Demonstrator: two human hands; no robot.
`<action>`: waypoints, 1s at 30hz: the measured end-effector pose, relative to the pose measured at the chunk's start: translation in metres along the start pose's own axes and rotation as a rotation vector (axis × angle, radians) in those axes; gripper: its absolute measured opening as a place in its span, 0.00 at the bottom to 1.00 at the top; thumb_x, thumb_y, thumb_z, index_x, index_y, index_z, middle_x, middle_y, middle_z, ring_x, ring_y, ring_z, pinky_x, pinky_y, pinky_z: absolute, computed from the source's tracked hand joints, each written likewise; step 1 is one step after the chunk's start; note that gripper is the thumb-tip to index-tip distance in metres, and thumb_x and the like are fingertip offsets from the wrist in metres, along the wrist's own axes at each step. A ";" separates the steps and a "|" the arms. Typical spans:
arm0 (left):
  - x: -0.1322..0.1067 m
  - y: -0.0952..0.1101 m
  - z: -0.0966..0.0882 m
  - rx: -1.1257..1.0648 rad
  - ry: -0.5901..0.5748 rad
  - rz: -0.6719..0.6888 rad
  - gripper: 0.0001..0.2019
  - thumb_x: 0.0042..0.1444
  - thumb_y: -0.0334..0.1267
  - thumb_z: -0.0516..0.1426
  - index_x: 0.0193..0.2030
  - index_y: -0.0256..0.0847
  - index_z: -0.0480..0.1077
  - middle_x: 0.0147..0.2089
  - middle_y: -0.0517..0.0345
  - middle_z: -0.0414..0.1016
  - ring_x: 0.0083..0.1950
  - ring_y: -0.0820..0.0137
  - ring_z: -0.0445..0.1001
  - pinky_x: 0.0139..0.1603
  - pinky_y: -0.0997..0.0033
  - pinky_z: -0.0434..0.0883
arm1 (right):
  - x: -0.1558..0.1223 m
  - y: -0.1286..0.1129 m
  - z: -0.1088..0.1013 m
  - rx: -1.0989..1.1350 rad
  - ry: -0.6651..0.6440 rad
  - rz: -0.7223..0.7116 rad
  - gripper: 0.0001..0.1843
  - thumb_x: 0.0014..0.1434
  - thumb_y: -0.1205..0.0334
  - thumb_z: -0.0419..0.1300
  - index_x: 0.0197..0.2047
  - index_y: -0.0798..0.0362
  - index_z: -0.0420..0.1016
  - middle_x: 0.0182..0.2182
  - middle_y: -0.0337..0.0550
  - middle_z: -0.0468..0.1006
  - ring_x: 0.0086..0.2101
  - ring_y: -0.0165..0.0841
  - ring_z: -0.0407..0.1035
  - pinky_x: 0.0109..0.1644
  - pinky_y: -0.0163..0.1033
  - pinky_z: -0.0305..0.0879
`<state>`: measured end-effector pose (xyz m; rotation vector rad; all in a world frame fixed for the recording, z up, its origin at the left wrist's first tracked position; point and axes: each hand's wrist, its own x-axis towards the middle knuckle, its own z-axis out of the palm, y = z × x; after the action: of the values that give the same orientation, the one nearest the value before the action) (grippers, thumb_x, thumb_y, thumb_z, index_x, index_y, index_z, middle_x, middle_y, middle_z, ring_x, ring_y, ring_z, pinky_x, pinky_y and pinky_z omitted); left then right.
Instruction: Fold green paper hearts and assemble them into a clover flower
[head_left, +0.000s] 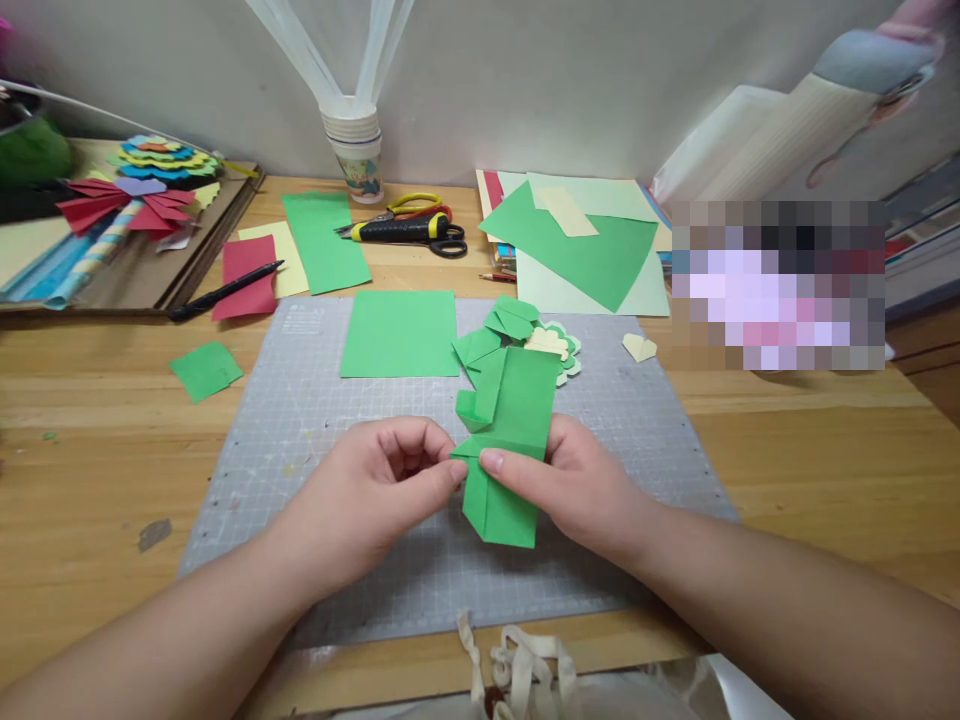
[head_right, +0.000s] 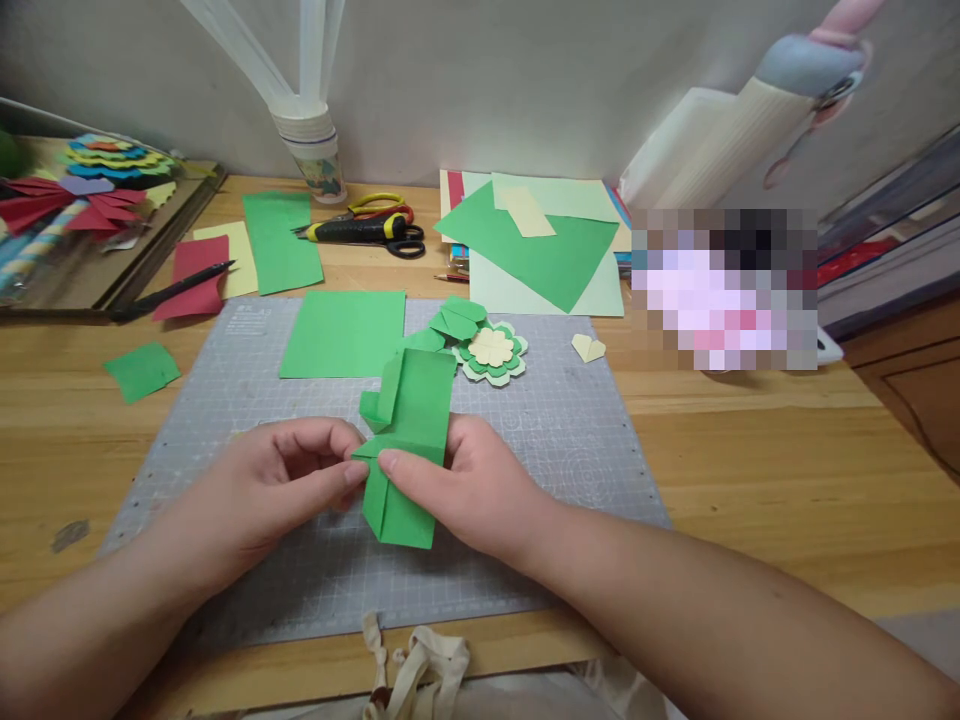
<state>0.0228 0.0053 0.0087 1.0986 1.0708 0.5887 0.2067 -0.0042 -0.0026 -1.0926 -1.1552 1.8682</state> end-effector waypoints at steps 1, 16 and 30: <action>0.000 0.000 0.000 -0.005 0.003 0.004 0.12 0.50 0.42 0.63 0.26 0.38 0.67 0.23 0.67 0.64 0.25 0.78 0.58 0.26 0.77 0.57 | 0.000 0.001 0.000 -0.008 -0.005 -0.011 0.09 0.55 0.57 0.63 0.29 0.54 0.77 0.24 0.36 0.75 0.25 0.27 0.67 0.28 0.32 0.67; -0.002 -0.009 0.005 0.266 0.033 0.190 0.09 0.55 0.44 0.60 0.38 0.42 0.67 0.33 0.62 0.65 0.34 0.70 0.63 0.34 0.69 0.62 | 0.001 0.001 0.004 -0.129 0.302 -0.447 0.01 0.55 0.64 0.64 0.32 0.49 0.77 0.32 0.36 0.81 0.35 0.31 0.74 0.42 0.37 0.73; -0.002 0.002 0.001 -0.024 0.095 0.143 0.06 0.55 0.40 0.58 0.34 0.40 0.68 0.31 0.61 0.66 0.33 0.73 0.64 0.35 0.73 0.63 | 0.000 -0.001 0.002 -0.050 0.077 -0.033 0.07 0.56 0.58 0.62 0.32 0.53 0.78 0.28 0.38 0.78 0.29 0.30 0.71 0.33 0.35 0.70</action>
<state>0.0229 0.0041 0.0112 1.1425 1.0695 0.7720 0.2049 -0.0042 -0.0012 -1.1561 -1.1742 1.7646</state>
